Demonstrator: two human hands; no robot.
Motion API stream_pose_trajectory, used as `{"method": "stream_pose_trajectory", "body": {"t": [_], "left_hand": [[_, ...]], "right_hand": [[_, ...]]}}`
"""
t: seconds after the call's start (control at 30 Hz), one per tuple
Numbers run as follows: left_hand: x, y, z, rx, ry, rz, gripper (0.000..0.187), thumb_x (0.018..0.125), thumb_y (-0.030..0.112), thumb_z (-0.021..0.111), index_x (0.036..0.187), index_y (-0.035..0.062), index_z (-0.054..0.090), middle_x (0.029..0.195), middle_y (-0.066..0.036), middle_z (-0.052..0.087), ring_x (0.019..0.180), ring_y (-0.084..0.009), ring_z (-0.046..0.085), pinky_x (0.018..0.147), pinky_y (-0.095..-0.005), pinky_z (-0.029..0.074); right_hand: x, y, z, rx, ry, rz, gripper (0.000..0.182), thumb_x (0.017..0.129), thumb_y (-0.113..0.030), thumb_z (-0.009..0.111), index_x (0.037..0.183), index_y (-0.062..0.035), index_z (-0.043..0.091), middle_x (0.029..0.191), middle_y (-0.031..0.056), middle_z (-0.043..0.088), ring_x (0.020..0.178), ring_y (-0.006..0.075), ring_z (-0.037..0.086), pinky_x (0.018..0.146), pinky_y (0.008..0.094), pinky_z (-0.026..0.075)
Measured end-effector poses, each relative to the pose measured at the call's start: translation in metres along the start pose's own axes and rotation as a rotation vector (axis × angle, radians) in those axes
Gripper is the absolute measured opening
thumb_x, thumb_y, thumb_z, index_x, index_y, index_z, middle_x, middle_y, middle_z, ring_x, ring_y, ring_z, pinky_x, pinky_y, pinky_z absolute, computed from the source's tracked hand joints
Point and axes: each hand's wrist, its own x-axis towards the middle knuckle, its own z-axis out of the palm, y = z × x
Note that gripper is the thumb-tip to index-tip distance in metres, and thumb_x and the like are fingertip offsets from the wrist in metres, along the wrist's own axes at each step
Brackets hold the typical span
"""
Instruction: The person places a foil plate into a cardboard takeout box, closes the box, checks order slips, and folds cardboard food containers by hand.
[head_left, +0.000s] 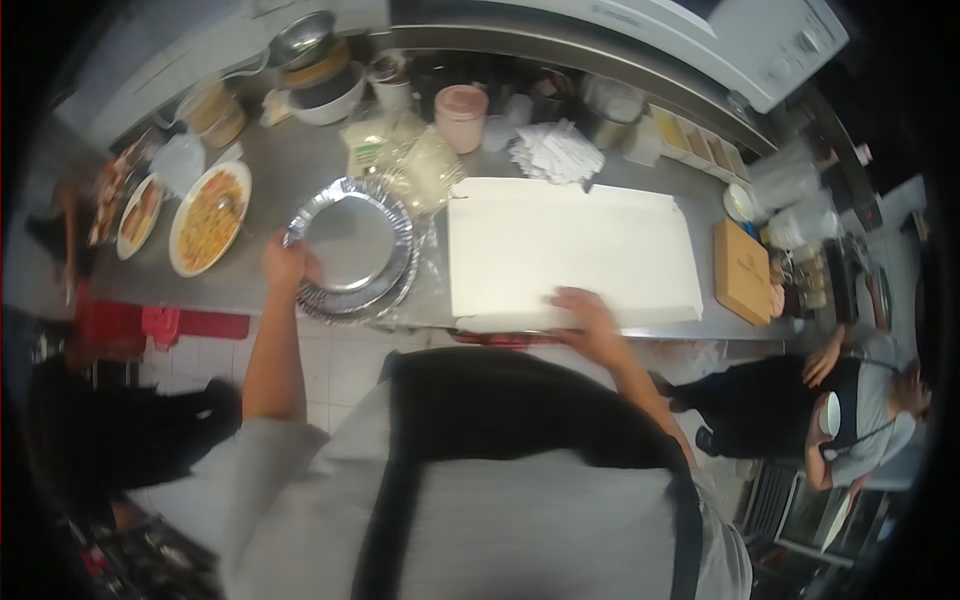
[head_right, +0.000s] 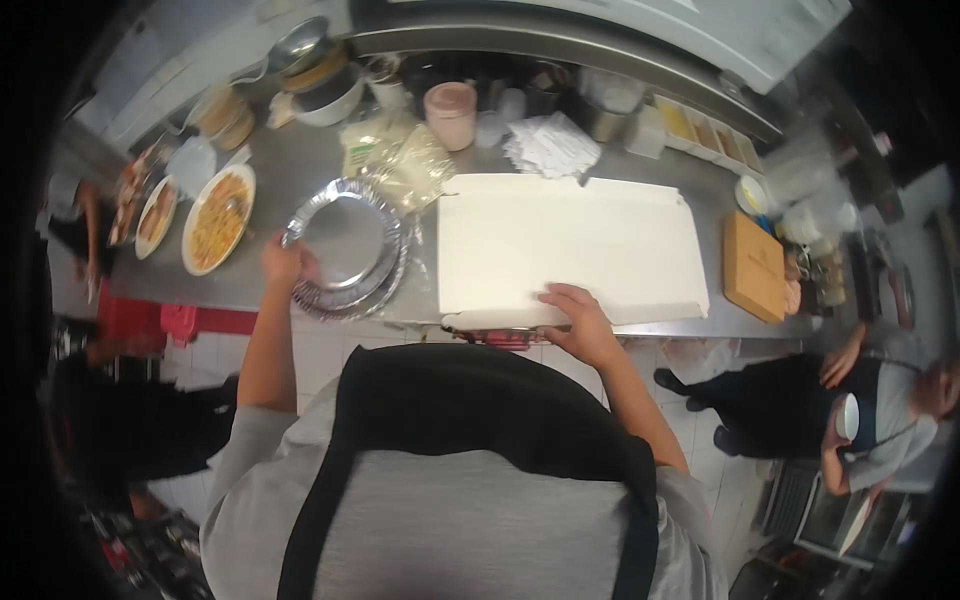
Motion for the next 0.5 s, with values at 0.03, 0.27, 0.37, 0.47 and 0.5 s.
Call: {"method": "stream_pose_trajectory", "body": {"t": [0.03,0.27,0.37,0.47,0.5], "left_hand": [[-0.006,0.009,0.0,0.153,0.076,0.102,0.045,0.073,0.021,0.069,0.115,0.0063,0.059,0.113,-0.021,0.059,0.108,-0.0358,0.055,0.088,-0.0431,0.044],[-0.088,0.108,0.008,0.48,-0.266,0.62,0.056,0.071,0.032,0.073,0.12,0.0113,0.056,0.132,-0.016,0.046,0.124,-0.0338,0.041,0.103,-0.0468,0.033],[-0.114,0.153,0.012,0.333,-0.289,0.709,0.058,0.071,0.037,0.073,0.121,0.0118,0.056,0.131,-0.015,0.048,0.124,-0.033,0.041,0.106,-0.045,0.029],[-0.165,0.206,0.047,-0.125,-0.726,0.848,0.06,0.067,0.037,0.076,0.118,0.0117,0.057,0.13,-0.015,0.049,0.12,-0.032,0.045,0.102,-0.0408,0.035],[-0.184,0.219,0.07,-0.119,-0.79,0.976,0.06,0.065,0.035,0.078,0.116,0.011,0.058,0.128,-0.014,0.05,0.118,-0.0314,0.046,0.1,-0.0397,0.037]], "right_hand": [[-0.003,0.006,-0.01,-0.041,-0.009,0.028,0.051,0.066,-0.016,0.077,0.114,-0.0113,0.061,0.125,0.0133,0.053,0.118,0.0315,0.047,0.098,0.0399,0.04],[-0.029,0.048,-0.066,-0.092,-0.043,0.14,0.07,0.054,-0.019,0.083,0.12,-0.0161,0.059,0.132,0.014,0.048,0.123,0.0331,0.044,0.101,0.0404,0.04],[-0.022,0.055,-0.074,-0.181,-0.107,0.166,0.069,0.05,-0.017,0.084,0.116,-0.018,0.062,0.133,0.0121,0.047,0.122,0.0314,0.043,0.101,0.04,0.039],[-0.013,0.064,-0.085,-0.184,-0.19,0.158,0.068,0.049,-0.015,0.085,0.113,-0.018,0.063,0.133,0.0104,0.046,0.121,0.0306,0.042,0.1,0.0394,0.038],[-0.01,0.07,-0.088,-0.162,-0.21,0.148,0.068,0.048,-0.015,0.085,0.113,-0.0179,0.064,0.133,0.0098,0.046,0.121,0.0304,0.042,0.1,0.0392,0.038]]}}
